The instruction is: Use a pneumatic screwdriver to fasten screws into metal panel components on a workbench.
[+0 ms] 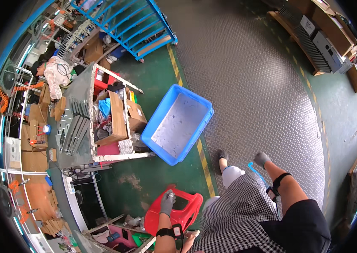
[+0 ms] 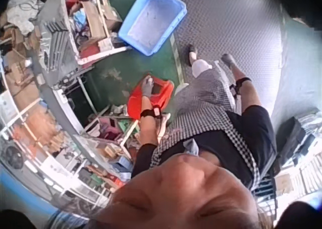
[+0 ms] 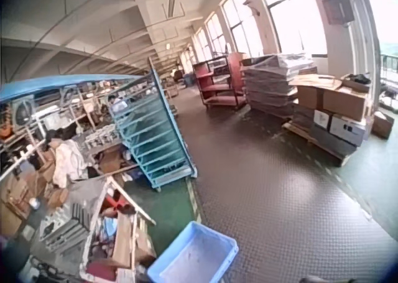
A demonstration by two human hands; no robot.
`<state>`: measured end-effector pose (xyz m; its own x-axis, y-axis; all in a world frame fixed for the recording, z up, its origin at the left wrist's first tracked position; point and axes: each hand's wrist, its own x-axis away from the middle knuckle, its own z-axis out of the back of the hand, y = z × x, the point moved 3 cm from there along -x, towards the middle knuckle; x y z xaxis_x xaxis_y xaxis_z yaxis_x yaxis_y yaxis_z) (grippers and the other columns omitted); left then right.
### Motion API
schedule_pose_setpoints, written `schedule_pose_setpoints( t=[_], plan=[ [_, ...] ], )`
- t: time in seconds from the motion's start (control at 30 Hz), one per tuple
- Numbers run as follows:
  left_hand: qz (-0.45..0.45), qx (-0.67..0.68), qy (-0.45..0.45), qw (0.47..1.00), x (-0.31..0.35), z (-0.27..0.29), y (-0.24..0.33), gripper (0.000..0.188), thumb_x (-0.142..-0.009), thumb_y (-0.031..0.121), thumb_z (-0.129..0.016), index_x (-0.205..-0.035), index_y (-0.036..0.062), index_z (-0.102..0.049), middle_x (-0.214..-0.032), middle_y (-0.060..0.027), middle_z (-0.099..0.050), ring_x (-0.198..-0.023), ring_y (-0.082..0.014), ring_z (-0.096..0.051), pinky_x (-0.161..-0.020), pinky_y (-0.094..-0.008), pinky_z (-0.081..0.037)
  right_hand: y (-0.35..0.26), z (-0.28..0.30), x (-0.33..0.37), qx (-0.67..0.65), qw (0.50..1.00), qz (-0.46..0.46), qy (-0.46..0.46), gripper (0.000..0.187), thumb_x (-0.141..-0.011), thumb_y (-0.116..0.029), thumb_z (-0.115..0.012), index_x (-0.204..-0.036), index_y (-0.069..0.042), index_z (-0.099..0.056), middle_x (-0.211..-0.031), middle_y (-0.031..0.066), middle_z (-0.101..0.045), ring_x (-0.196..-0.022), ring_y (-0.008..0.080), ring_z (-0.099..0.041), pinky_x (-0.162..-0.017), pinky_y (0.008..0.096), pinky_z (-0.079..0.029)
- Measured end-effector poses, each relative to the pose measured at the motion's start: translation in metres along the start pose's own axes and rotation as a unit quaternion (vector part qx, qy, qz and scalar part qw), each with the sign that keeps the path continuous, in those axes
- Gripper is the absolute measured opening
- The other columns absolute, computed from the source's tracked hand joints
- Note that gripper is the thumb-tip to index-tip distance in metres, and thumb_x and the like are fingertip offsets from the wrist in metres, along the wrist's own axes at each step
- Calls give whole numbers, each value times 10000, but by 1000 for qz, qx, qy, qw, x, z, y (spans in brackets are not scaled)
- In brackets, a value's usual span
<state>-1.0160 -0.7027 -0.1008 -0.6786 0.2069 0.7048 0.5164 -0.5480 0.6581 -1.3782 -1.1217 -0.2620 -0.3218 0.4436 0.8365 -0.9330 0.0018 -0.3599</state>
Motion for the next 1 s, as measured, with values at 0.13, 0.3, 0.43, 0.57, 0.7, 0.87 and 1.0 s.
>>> schedule_pose_setpoints(
  t=[0.13, 0.3, 0.43, 0.57, 0.7, 0.87, 1.0],
  plan=[
    [-18, -144, 1, 989, -80, 20, 1, 297, -877, 124, -518, -1127, -36, -532, -1116, -105, -588, -1028, -184, -555, -919, -286, -408, -189, -47, -120, -155, 986, 56, -4, 394, -754, -237, -592, -1109, -65, -594, -1094, 146, -612, -1043, 289, -569, -879, 339, -435],
    [64, -100, -11, 993, -117, 36, -5, 284, -873, 88, -509, -1131, -28, -537, -1039, -77, -596, -948, -153, -551, -880, -285, -424, -306, -155, -247, -237, 964, 119, -35, 443, -801, -238, -577, -1144, 34, -511, -857, 124, -610, -694, 199, -602, -616, 321, -482],
    [137, -147, 35, 979, -123, 82, -48, 260, -865, 89, -512, -1100, -17, -547, -966, -49, -589, -906, -125, -538, -831, -270, -434, -328, -269, -308, -225, 970, 44, -82, 476, -800, -317, -610, -1103, 30, -492, -894, 133, -599, -666, 206, -578, -579, 339, -468],
    [177, -230, 49, 956, -118, 127, -68, 251, -855, 147, -522, -1053, 2, -574, -948, -35, -601, -891, -121, -545, -812, -271, -435, -360, -298, -309, -479, 859, -182, -1, 393, -782, -270, -604, -1058, -1, -526, -911, 145, -601, -691, 250, -587, -604, 363, -476],
    [170, -328, 5, 929, -144, 134, -46, 270, -875, 179, -509, -1074, 11, -578, -941, -38, -606, -832, -129, -552, -749, -272, -460, -356, -271, -308, -519, 836, -179, 4, 228, -726, -175, -595, -875, -2, -601, -763, 106, -610, -654, 248, -603, -575, 363, -491],
    [169, -213, -26, 962, -195, 75, 31, 322, -907, 237, -475, -1172, 61, -524, -1013, -45, -580, -839, -155, -554, -748, -267, -455, -360, -151, -238, -498, 848, -176, 32, 234, -715, -232, -608, -752, -3, -638, -702, 96, -626, -578, 208, -579, -525, 346, -472],
    [199, -148, -77, 966, -221, -19, 101, 407, -911, 305, -448, -1241, 68, -440, -1122, -97, -516, -962, -239, -531, -809, -369, -458, -290, -44, -151, -501, 846, -173, 56, 235, -704, -257, -601, -671, -30, -653, -675, 66, -629, -573, 205, -586, -500, 345, -474]
  ],
)
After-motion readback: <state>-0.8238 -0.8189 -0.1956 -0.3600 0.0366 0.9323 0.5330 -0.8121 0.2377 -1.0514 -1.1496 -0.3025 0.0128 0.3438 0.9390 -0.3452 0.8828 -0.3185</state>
